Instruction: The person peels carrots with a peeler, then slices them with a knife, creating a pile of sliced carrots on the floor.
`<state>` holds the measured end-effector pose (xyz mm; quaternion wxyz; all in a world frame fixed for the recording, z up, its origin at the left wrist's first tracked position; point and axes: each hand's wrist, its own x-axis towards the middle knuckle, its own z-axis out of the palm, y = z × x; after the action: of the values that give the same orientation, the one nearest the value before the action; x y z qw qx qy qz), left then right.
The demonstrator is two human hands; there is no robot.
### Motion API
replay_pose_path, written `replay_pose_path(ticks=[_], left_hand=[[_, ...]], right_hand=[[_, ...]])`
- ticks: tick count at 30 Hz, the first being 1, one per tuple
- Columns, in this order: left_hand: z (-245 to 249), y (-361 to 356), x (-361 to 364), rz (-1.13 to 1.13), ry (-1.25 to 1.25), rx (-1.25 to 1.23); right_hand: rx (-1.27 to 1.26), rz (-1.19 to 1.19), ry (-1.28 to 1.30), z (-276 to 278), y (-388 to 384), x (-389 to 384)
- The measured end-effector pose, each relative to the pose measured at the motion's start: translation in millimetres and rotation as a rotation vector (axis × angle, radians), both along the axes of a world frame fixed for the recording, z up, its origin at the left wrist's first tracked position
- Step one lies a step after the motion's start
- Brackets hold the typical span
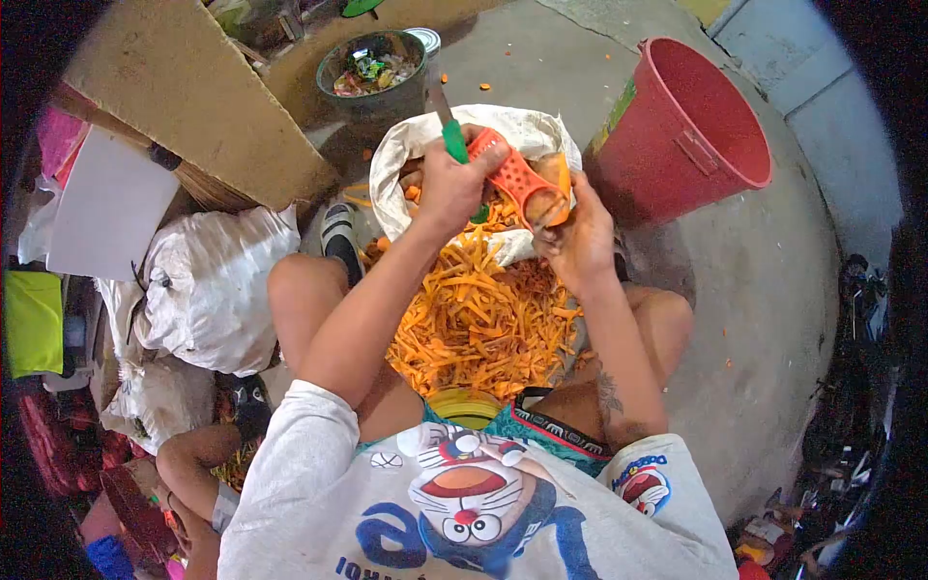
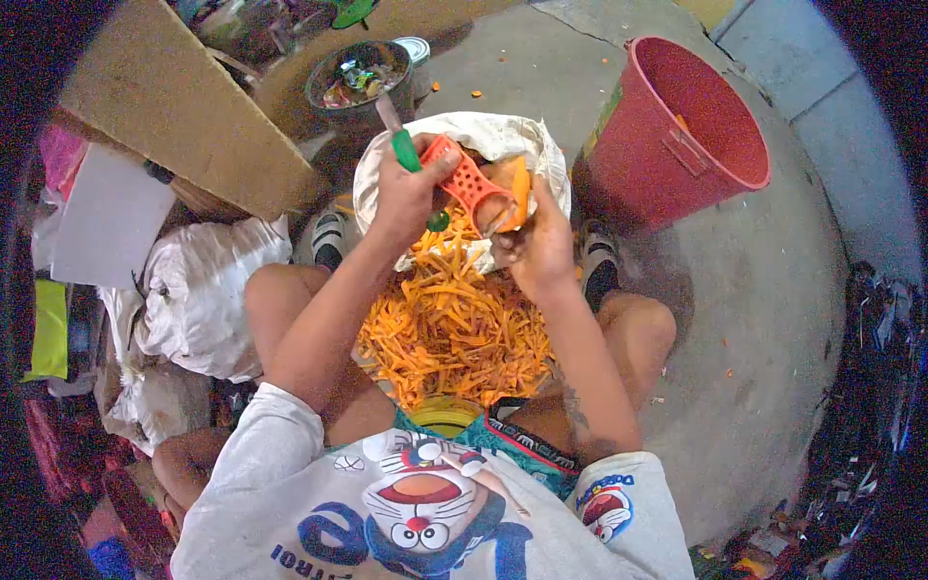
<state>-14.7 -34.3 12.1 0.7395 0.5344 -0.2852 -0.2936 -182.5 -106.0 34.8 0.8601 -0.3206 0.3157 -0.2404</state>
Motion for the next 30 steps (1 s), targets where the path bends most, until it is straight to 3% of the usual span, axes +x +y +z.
replay_pose_path(ticks=[3, 9, 12, 14, 17, 18, 19, 21, 24, 25, 27, 30], left_hand=[[-2, -3, -4, -0.002, 0.086, -0.093], [7, 8, -9, -0.094, 0.030, 0.066], [0, 2, -10, -0.032, 0.038, -0.100], [7, 10, -10, -0.091, -0.199, 0.003], [-1, 3, 7, 0.029, -0.240, -0.001], [0, 0, 15, 0.058, -0.015, -0.042], [-9, -4, 34, 0.125, -0.096, 0.032], [-21, -9, 43, 0.270, 0.156, 0.108], [-19, -13, 7, 0.258, 0.295, 0.065], [-15, -4, -10, 0.121, 0.168, 0.081], [-7, 0, -25, -0.041, -0.388, -0.119], [3, -3, 8, 0.135, -0.161, -0.001]], right_hand=[[-0.017, 0.099, -0.057, -16, -7, -3], [0.007, 0.025, -0.039, -8, 7, 5], [-0.013, -0.001, -0.039, -6, 9, 4], [-0.087, 0.048, -0.012, -16, 3, 1], [-0.087, 0.095, 0.023, 1, 10, -7], [-0.154, 0.121, -0.026, 8, 14, -6], [-0.152, 0.123, -0.028, 5, 13, -7], [-0.033, 0.198, -0.054, 0, 5, -12], [0.028, 0.164, -0.076, 1, -2, -15], [0.029, 0.163, -0.076, 0, 1, -13], [-0.072, -0.054, 0.034, -3, 6, -6], [-0.055, 0.098, -0.042, 5, 5, -19]])
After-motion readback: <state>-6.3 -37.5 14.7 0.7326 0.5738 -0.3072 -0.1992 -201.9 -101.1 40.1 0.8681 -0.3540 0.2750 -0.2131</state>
